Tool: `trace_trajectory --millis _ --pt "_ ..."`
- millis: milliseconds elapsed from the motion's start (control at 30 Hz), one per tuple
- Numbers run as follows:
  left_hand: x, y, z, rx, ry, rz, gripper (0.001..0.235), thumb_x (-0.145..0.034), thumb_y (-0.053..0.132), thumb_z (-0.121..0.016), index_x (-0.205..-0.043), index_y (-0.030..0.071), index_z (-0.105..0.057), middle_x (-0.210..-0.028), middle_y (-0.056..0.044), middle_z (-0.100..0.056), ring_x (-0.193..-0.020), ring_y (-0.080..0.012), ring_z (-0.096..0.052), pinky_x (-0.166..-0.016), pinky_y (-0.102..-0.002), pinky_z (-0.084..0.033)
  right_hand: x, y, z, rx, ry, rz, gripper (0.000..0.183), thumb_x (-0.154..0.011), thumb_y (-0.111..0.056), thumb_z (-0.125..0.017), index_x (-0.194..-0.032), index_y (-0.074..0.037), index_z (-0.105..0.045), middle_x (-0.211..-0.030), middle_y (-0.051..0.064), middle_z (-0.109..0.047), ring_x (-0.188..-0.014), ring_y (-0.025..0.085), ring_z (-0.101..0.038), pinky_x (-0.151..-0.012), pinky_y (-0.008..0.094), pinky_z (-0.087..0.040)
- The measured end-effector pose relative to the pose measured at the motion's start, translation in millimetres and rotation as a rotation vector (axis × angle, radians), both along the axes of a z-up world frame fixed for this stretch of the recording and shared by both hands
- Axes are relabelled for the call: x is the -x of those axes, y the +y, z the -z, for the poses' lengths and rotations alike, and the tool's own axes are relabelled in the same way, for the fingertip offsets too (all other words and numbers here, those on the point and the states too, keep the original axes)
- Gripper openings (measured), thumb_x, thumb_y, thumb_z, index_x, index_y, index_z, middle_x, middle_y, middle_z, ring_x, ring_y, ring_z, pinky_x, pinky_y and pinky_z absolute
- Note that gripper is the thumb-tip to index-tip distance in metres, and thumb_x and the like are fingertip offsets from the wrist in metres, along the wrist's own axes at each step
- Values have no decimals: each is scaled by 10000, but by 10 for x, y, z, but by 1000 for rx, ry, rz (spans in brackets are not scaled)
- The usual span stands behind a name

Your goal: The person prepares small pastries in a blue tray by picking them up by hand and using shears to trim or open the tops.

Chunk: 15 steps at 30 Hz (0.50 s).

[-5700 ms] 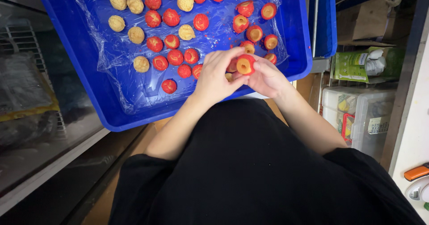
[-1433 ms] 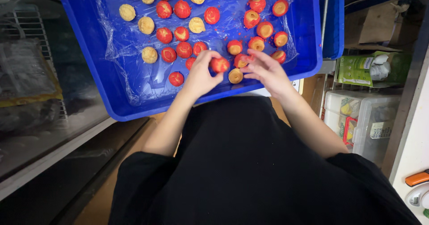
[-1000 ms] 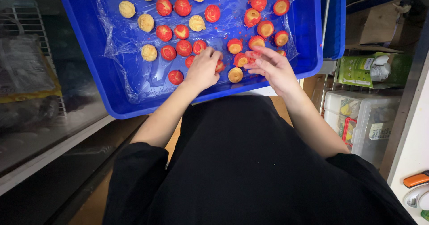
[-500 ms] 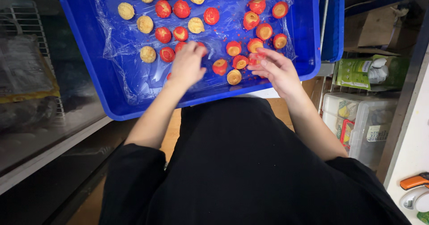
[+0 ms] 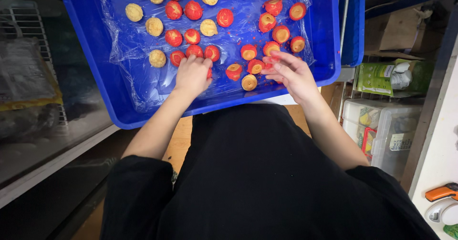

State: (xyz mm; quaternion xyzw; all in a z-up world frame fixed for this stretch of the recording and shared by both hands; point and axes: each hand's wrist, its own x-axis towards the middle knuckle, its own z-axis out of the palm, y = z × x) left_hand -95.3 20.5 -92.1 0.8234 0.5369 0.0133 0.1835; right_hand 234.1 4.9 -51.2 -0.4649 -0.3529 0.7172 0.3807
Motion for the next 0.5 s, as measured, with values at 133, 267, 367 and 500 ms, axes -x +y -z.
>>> trace_trajectory --millis 133,267,367,500 --pt "-52 -157 -123 266 -717 -320 368 -816 226 -844 -1109 77 -679 -1077 -75 -728 -1036 -266 -652 -910 -407 -522 24 -48 -28 -22 -29 2 438 -1036 -128 -626 -1435 25 -532 -1343 205 -660 -1111 283 -725 -946 398 -597" --pt "-348 -371 -276 645 -1609 -543 357 -984 57 -704 -1326 36 -606 -1245 -77 -659 -1126 -171 -623 -953 -329 -525 222 -207 -109 -180 -116 -91 563 -979 -72 -688 -1493 18 -477 -1393 163 -603 -1129 227 -659 -954 369 -560" --pt "-568 -560 -416 806 -1871 -545 416 -1001 39 -643 -1401 41 -529 -1342 -100 -612 -1221 -174 -610 -1019 -336 -517 415 -366 -178 -345 -105 -165 730 -932 -65 -737 -1552 -4 -357 -1473 128 -528 -1187 194 -605 -1010 364 -533" --pt "-774 -690 -587 779 -1926 -443 456 -1007 15 -628 -1433 53 -469 -1372 -106 -594 -1279 -186 -595 -1082 -345 -492 520 -497 -225 -448 16 -102 687 -1020 -105 -700 -1598 -10 -341 -1505 125 -547 -1371 217 -572 -1160 398 -490"
